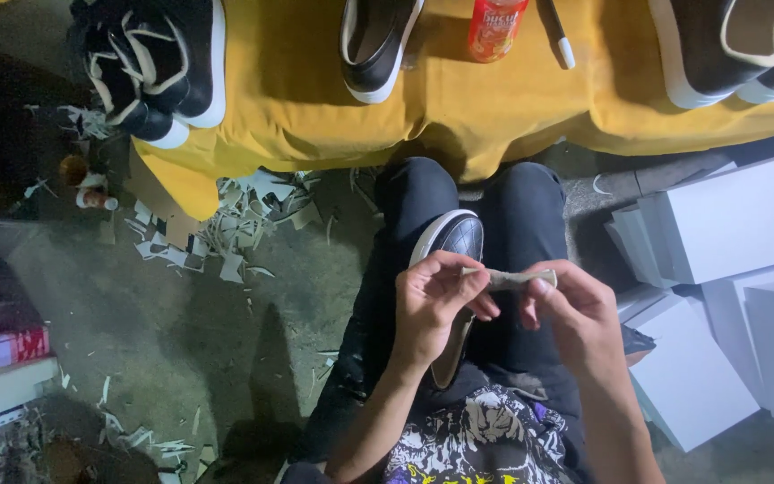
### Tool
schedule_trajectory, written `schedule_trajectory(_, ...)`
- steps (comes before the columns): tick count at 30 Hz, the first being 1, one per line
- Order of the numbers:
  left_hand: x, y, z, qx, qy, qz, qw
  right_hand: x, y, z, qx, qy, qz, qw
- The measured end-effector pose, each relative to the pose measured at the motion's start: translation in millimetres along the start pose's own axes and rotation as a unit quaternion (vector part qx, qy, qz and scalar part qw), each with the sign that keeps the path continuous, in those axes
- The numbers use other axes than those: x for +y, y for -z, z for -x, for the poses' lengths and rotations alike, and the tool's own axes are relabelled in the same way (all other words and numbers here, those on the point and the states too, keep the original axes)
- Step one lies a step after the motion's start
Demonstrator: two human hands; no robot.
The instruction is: The person holds a black slip-on shoe and wipes its surface with a white cloth. They then apply a liquid from a small bottle onto the cloth and continue to wipe the shoe's upper and sole.
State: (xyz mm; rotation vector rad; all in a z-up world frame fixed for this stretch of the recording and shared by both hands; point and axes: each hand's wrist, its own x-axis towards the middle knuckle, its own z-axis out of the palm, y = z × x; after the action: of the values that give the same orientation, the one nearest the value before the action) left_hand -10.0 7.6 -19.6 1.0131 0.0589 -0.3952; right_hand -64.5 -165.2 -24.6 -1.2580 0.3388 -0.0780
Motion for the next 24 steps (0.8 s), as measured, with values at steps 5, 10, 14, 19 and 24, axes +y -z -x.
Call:
schedule_trajectory(5, 5, 2, 7, -0.005, -0.006, -0.034, 0.999, 1, -5, 6, 0.01, 0.018, 0.001, 1.0)
schedule_trajectory(10, 9, 3, 16, -0.031, -0.056, -0.088, 0.994, 6, -3, 13, -0.009, 0.051, 0.051, 0.997)
schedule_trajectory(14, 19, -2, 24, -0.043, -0.068, -0.091, 0.993, -9, -19, 22, 0.025, 0.023, 0.052, 0.998)
schedule_trajectory(19, 18, -4, 35, -0.039, -0.027, -0.012, 0.999, 0, -23, 26, 0.002, 0.123, -0.037, 0.992)
schedule_trajectory(24, 18, 1, 46, -0.035, -0.069, -0.029, 0.997, -13, -20, 36, -0.023, 0.166, 0.199, 0.966)
